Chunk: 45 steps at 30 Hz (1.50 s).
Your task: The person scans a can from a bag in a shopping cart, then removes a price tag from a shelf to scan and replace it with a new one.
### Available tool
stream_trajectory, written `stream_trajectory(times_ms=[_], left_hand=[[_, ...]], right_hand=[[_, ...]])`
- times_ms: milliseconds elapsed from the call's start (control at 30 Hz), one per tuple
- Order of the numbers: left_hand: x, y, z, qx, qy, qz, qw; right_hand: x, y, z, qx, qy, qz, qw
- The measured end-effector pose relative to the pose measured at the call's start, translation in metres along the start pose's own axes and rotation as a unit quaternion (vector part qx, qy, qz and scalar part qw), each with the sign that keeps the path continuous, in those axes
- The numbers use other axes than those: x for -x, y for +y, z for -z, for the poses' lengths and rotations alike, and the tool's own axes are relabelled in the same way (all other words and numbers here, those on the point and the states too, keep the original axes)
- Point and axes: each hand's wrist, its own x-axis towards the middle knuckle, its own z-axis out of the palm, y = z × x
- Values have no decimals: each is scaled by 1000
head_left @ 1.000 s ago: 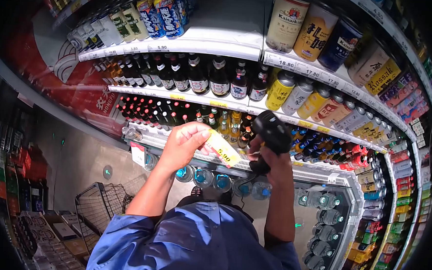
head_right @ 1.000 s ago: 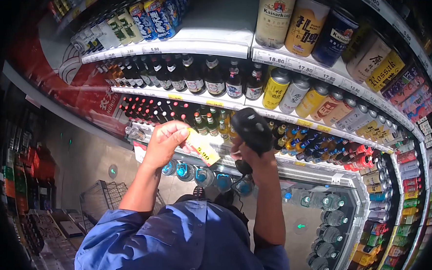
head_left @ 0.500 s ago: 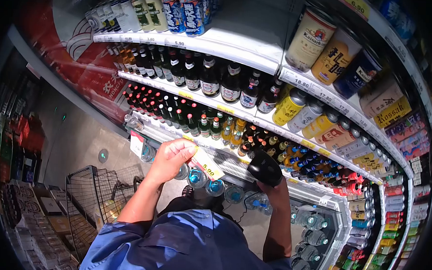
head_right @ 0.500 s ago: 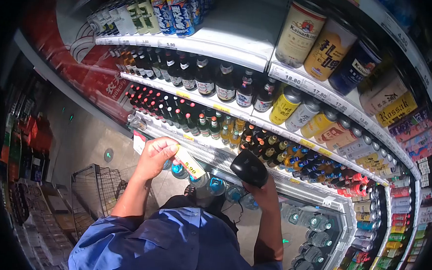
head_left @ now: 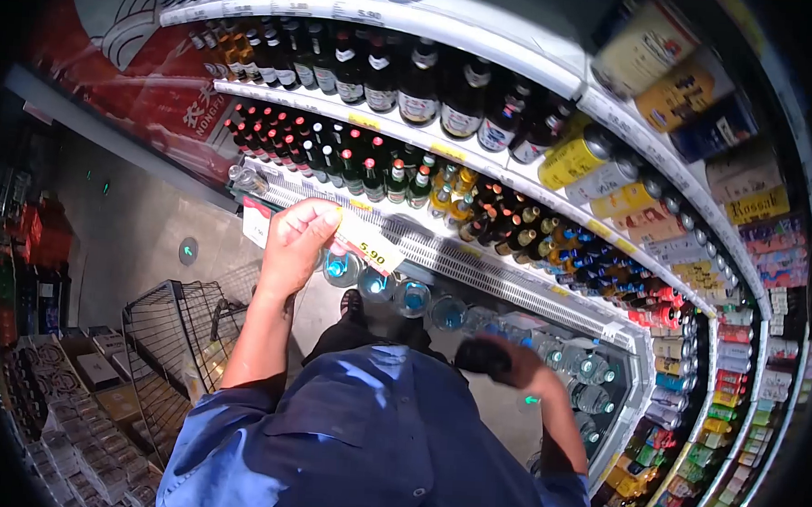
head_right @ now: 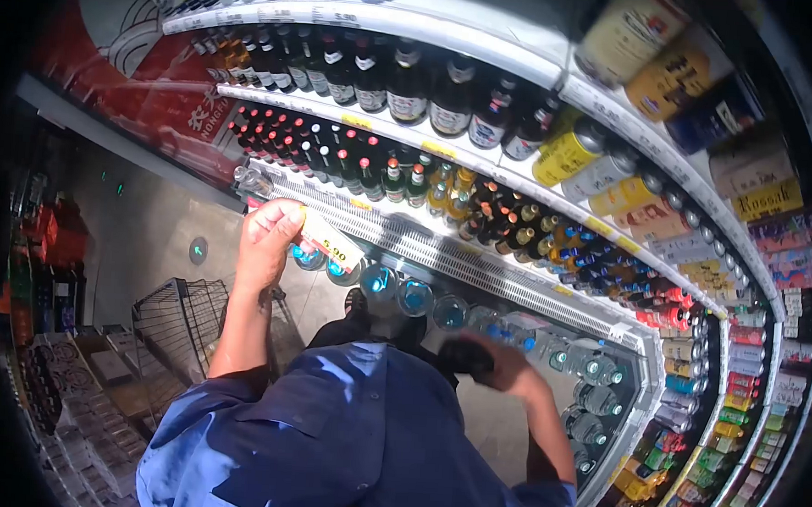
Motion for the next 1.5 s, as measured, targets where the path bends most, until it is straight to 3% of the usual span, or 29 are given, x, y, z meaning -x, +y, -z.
stream_trajectory(times_ms=[33,100,133,233,333,400,433,533,667,833,1033,1067,1133,1233,1333,1367,1467,1500], left_hand=[[-5,0,10,6,3,-4,1000],[-12,-5,30,25,-5,-16,1000],[-17,-9,41,42,-13,-11,999],[-29,-16,62,26,-28,4,999],[-38,-19,81,30,-35,17,999],[-46,-26,93,39,-38,30,998],[-50,-27,97,45,-38,32,998],[-59,-27,112,58,-44,37,997],[-67,-25,129,53,-62,48,995],[-68,-34,150,49,-47,41,997],[-70,-45,149,72,-46,70,994],[-70,-46,146,74,-47,72,994],[-71,-47,137,74,-50,75,993],[-70,-36,119,67,-45,71,994],[-70,-36,107,59,-43,49,996],[-70,-34,101,62,-43,44,996],[-74,-27,78,60,-51,17,997],[-75,-24,67,56,-44,17,997]], right_hand=[[7,41,-31,-53,-33,-13,998],[16,56,-61,-25,-55,-25,998],[19,40,-66,54,-48,-25,997],[23,13,-72,223,-149,-114,957],[17,-6,-90,301,-211,-143,919],[2,23,-139,309,-233,-74,919],[-13,-11,-139,341,-288,-132,885],[-27,-25,-147,388,-168,-119,898],[-42,-52,-158,366,-133,-153,908],[-49,-56,-200,204,28,-326,923],[-56,-23,-240,36,216,-285,933],[-64,2,-253,-106,248,-234,934],[-80,59,-284,-382,293,-113,869],[-79,52,-261,-501,259,-79,822],[-66,46,-237,-229,278,-202,911],[-67,38,-231,-165,308,-264,899],[-89,51,-244,-75,430,-253,864],[-90,42,-237,-105,450,-245,853]])
